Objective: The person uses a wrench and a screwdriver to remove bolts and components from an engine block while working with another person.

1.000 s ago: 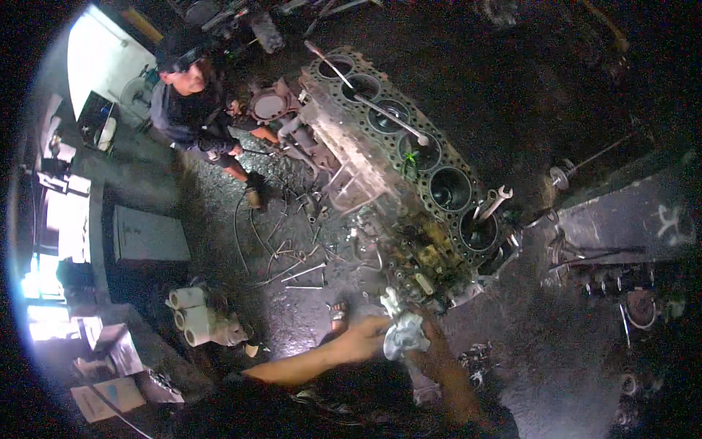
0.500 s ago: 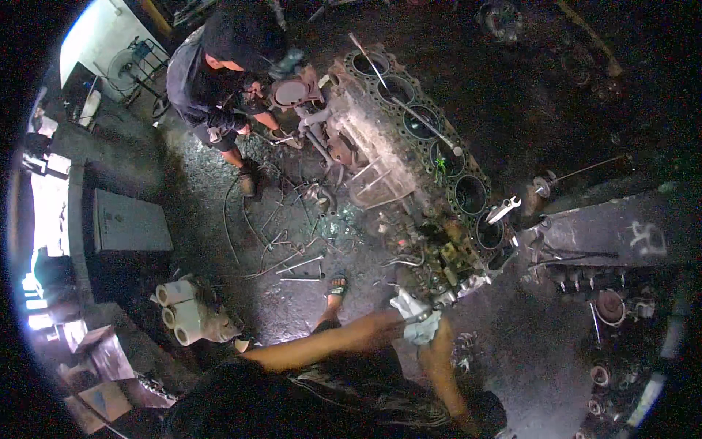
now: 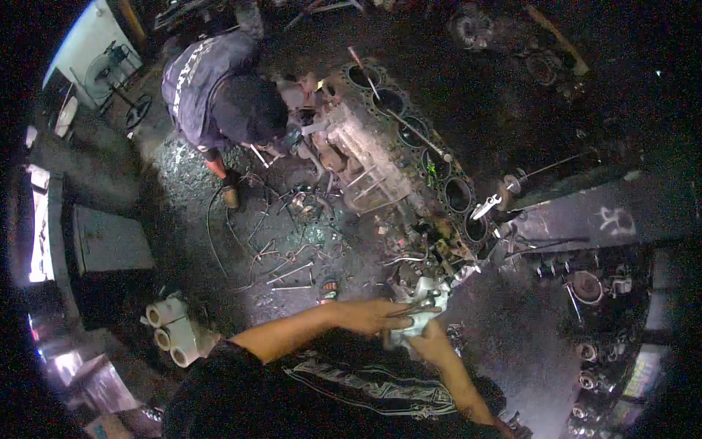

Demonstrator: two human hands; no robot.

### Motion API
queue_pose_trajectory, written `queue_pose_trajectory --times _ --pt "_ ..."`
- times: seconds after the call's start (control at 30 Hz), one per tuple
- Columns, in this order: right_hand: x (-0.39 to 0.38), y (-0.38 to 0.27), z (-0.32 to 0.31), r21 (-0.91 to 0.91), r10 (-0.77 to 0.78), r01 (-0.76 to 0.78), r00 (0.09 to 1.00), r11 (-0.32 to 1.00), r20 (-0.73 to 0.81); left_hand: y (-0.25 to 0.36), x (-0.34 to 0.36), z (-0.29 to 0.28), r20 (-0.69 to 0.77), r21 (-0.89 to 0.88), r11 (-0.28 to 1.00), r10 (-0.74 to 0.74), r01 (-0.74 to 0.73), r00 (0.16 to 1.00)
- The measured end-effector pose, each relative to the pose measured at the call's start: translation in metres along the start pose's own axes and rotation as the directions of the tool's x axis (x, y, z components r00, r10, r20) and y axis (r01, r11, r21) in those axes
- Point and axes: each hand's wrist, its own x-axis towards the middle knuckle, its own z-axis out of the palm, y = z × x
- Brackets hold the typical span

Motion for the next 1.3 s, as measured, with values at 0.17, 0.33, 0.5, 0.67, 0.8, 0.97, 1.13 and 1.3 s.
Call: queue_pose_trajectory --times 0.17,0.33,0.5,0.67,0.8,0.97,1.13,1.3 --pt "-0.004 -0.044 0.014 -0.236 -0.049 0.054 0.998 0.970 0.029 -0.012 0.002 -0.005 0.040 0.163 0.987 -0.016 0.010 0.999" --pt "-0.023 -0.010 -0.031 -0.537 -0.120 0.158 0.987 0.829 0.106 0.021 0.035 0.012 0.145 0.229 0.972 0.015 -0.048 0.989" --pt "-0.071 0.010 -0.061 -0.350 -0.223 0.191 0.973 0.917 -0.054 0.018 0.088 0.059 0.178 0.221 0.957 0.149 -0.187 0.973" --pt "-0.107 0.058 -0.085 -0.445 -0.442 0.316 0.871 0.838 -0.213 0.008 0.133 0.109 0.267 0.032 0.997 0.063 -0.074 0.962" --pt "-0.143 0.128 -0.126 -0.565 -0.367 0.088 0.838 0.820 -0.403 0.038 0.160 0.145 0.340 -0.060 0.996 -0.045 0.069 0.939" --pt "-0.170 0.196 -0.166 -0.307 -0.410 0.322 0.864 0.896 -0.291 0.013 0.188 0.192 0.242 0.122 0.990 0.037 -0.068 0.969" --pt "-0.177 0.136 -0.160 -0.125 -0.447 0.430 0.858 0.894 -0.251 -0.011 0.179 0.199 -0.012 0.245 0.959 0.151 -0.144 0.988" --pt "-0.150 0.174 -0.166 0.104 -0.279 0.382 0.810 0.918 -0.515 -0.011 0.144 0.196 -0.260 0.034 0.991 -0.119 0.132 0.958"
